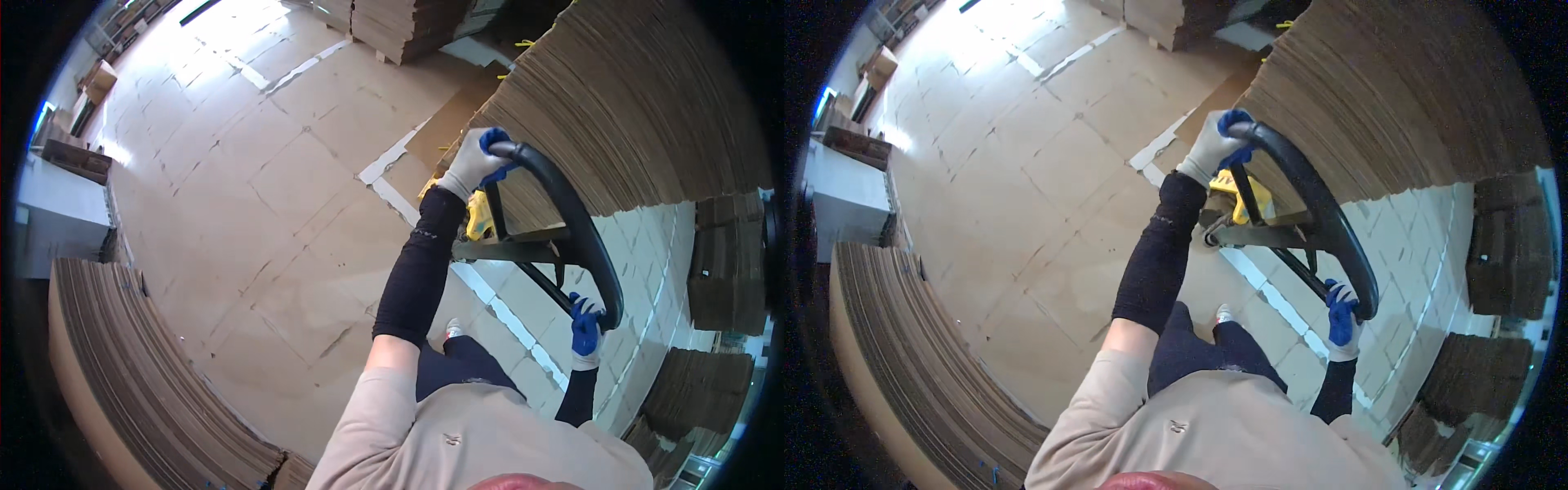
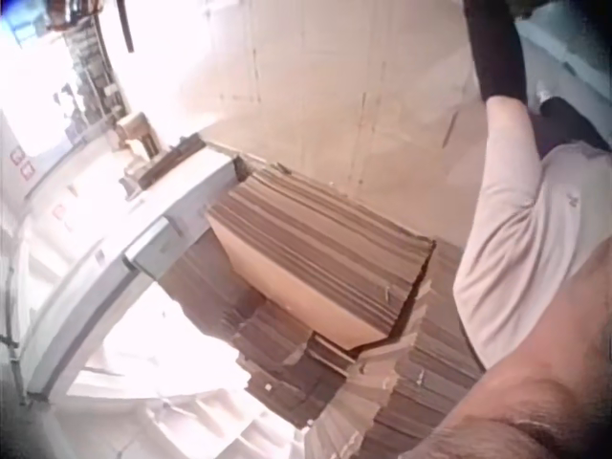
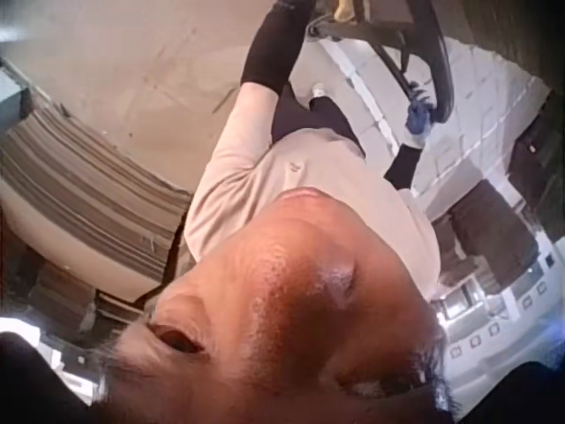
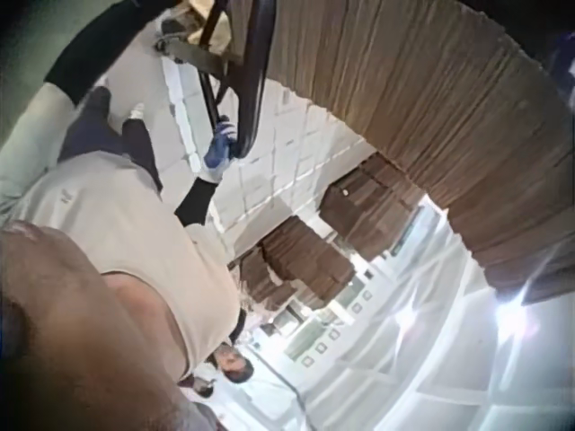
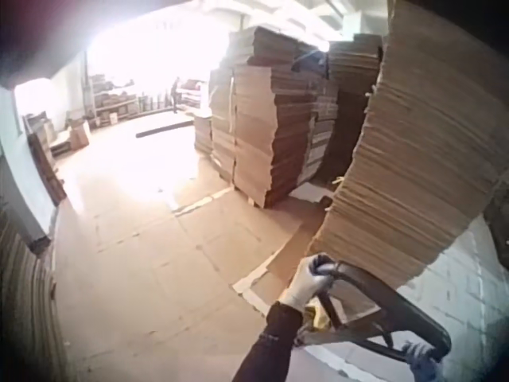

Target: Transporting stacks of corrugated cardboard sheets using a manual pallet jack.

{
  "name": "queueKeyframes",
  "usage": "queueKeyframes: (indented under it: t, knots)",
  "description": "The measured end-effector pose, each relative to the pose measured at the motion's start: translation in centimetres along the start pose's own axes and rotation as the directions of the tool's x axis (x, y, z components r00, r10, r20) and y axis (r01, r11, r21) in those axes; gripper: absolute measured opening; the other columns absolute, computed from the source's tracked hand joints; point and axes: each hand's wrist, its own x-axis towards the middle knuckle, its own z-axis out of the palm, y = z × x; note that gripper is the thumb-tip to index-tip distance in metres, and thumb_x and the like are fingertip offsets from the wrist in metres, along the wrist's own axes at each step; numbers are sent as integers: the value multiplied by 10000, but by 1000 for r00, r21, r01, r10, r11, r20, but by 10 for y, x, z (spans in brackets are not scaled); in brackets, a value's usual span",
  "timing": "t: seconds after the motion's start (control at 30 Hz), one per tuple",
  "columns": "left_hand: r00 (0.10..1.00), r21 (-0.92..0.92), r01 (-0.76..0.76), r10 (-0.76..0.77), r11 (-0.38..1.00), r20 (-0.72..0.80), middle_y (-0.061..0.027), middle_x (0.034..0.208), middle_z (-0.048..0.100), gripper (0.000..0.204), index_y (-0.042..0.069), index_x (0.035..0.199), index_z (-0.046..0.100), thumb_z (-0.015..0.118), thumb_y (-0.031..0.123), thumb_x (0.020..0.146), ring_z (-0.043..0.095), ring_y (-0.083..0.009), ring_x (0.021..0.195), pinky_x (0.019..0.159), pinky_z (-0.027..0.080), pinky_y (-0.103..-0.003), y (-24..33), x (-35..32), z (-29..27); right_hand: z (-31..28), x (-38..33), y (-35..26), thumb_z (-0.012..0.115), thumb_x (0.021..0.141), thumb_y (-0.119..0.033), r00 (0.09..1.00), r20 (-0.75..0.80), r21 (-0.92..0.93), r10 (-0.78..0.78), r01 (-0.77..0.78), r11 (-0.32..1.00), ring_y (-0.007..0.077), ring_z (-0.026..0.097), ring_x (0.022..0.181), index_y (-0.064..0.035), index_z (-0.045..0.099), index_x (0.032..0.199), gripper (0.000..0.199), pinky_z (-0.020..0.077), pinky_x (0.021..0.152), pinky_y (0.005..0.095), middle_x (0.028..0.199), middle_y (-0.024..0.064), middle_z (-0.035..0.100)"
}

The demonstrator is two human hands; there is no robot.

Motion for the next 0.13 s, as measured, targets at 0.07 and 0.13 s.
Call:
queueKeyframes:
  t: [0.07, 0.13]
  knots:
    - [995, 159, -100, 100, 982, 5, -8, 653, 571, 145, 10, 784, 614, 688, 72, 676, 545, -66, 625, 618, 468, -234, -10, -10, -1, 3, -10, -11, 588, 867, -73, 996, 29, 137, 81, -84, 987, 192, 507, 1010, -40, 184, 1404, 673, 433, 925, 411, 1090, 58, 434]
    - [958, 284, -267, 222, 921, 181, -52, 769, 651, 166, 18, 832, 639, 669, 68, 676, 578, -106, 865, 895, 405, -271, 4, -37, 9, -11, -28, -55, 637, 845, -93, 992, 72, 300, 107, -124, 946, 202, 498, 1066, -47, 104, 1453, 809, 425, 939, 404, 1128, 55, 424]
